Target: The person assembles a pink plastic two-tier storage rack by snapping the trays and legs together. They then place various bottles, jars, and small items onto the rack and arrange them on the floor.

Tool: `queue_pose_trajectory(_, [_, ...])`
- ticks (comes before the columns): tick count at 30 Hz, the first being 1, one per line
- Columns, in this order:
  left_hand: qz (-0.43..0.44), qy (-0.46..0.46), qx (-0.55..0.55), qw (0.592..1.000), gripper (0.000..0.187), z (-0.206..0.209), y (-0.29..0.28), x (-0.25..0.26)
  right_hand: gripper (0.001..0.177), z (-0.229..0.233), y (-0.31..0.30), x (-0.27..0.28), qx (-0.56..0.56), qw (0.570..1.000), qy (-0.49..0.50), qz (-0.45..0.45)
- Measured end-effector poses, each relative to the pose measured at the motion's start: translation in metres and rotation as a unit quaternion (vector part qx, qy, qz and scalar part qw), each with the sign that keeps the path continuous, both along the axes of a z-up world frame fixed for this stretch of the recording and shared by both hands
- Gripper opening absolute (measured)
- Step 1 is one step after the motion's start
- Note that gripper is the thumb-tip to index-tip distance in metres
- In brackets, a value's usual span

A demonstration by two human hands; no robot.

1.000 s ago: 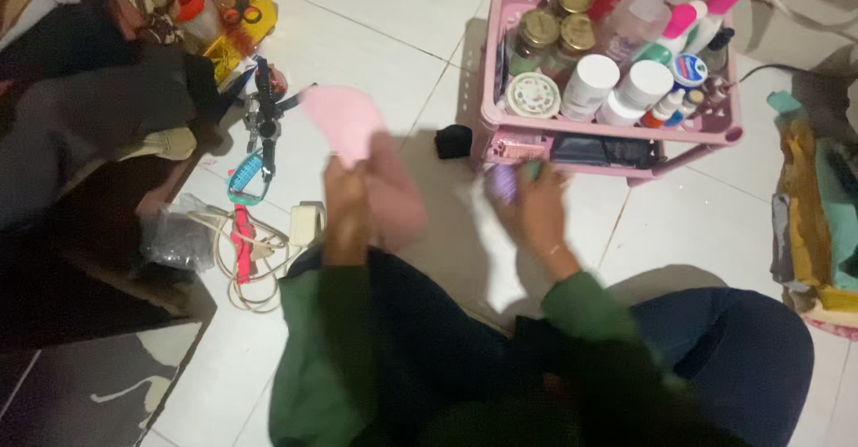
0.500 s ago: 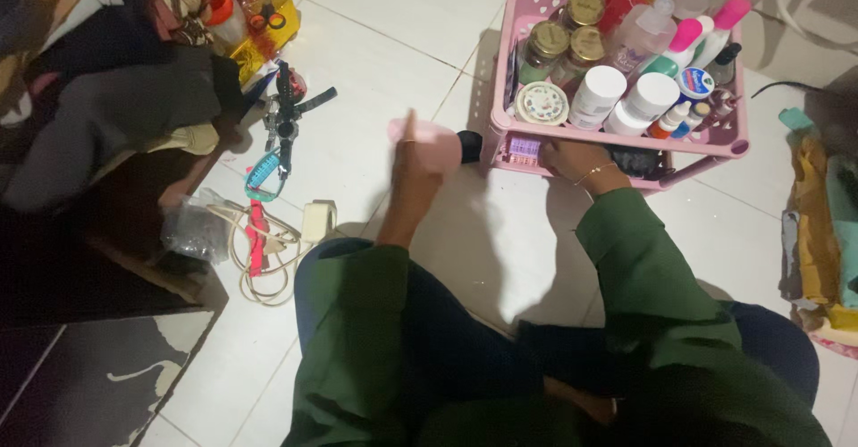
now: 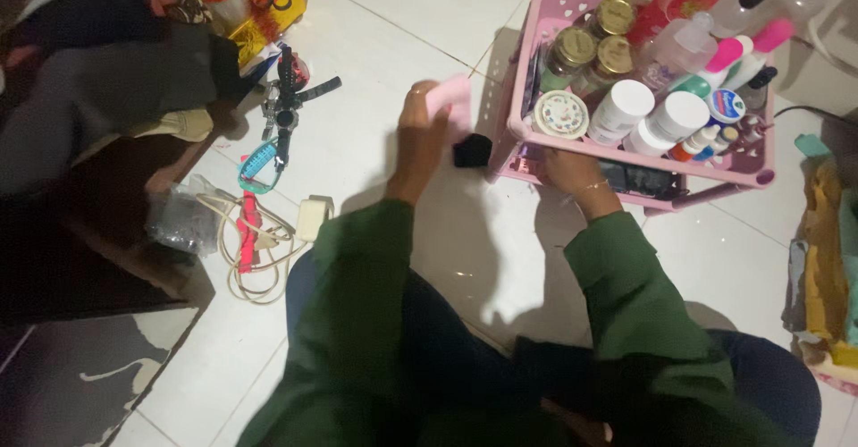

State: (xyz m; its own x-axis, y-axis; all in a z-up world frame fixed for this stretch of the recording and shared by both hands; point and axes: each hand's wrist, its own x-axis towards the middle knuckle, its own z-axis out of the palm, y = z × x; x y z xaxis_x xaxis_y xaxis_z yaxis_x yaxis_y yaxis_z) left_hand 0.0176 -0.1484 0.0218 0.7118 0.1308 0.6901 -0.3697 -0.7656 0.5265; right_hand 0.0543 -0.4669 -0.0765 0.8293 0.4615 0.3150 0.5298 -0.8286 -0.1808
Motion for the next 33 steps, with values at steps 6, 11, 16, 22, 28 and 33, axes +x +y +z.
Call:
queue_pose_trajectory(6, [-0.161,0.146,-0.341,0.915,0.038,-0.035,-0.054,0.066,0.031,0.018,0.027,-0.001,0.368,0.905,0.210,-0.039])
queue_pose_trajectory(11, [-0.132,0.175,-0.294,0.930,0.036,-0.058,-0.107,0.077,0.029,0.011,0.016,0.007,0.304,0.930,0.184,-0.092])
queue_pose_trajectory(16, [-0.087,0.201,-0.163,0.962,0.038,-0.090,-0.074,0.069,0.029,-0.001,0.042,0.003,0.189,0.963,0.152,-0.113])
queue_pose_trajectory(22, [-0.086,0.177,0.008,0.980,0.042,-0.043,0.014,0.020,0.030,0.043,0.061,-0.038,0.080,0.981,0.051,-0.169])
queue_pose_trajectory(28, [0.086,0.484,0.071,0.868,0.032,0.025,0.152,-0.090,0.029,0.082,0.074,-0.107,0.036,0.959,0.139,-0.243])
queue_pose_trajectory(33, [0.180,0.610,0.104,0.764,0.029,-0.025,0.191,-0.133,0.025,0.071,0.194,-0.146,0.043,0.965,0.258,0.006])
